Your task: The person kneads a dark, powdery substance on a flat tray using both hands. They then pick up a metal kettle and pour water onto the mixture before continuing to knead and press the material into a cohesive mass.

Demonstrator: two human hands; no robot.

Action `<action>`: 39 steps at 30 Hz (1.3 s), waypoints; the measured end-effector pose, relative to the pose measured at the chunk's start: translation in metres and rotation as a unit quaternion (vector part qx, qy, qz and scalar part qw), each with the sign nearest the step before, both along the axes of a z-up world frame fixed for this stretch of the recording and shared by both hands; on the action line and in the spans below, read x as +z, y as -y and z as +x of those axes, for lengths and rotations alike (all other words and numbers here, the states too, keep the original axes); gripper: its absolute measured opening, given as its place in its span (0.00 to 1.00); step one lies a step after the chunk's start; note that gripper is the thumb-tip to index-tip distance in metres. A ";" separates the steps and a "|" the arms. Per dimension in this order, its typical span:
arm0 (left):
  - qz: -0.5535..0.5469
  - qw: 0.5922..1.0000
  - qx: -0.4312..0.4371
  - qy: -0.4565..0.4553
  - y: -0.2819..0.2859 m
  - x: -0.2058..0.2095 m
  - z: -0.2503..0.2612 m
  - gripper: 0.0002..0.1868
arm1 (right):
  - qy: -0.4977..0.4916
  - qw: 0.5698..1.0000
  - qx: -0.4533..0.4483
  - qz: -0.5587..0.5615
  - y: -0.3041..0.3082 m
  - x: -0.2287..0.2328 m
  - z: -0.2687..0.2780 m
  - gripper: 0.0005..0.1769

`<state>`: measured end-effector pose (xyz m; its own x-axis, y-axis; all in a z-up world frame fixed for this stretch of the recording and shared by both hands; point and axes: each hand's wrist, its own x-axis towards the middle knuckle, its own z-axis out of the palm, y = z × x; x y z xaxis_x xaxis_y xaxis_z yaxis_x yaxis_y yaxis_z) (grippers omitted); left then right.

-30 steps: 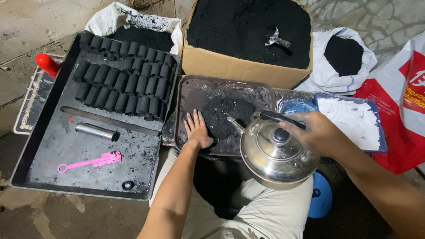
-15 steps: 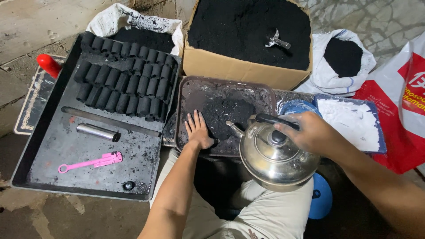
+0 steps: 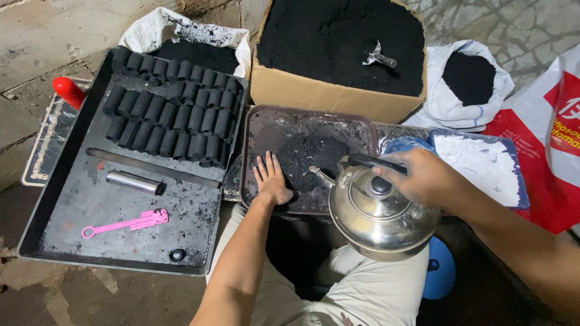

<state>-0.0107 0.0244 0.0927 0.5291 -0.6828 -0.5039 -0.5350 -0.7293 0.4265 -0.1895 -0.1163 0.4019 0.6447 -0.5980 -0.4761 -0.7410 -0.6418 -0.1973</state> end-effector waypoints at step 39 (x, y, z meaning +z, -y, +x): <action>0.016 1.000 0.005 0.002 0.004 -0.015 0.001 0.64 | 0.084 0.995 0.004 -0.057 0.060 -0.009 0.030 0.24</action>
<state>-0.0095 0.0199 0.0780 0.5385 -0.6607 -0.5230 -0.5289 -0.7482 0.4006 -0.1594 -0.1760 0.3930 0.7144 -0.6367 -0.2903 -0.6986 -0.6726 -0.2440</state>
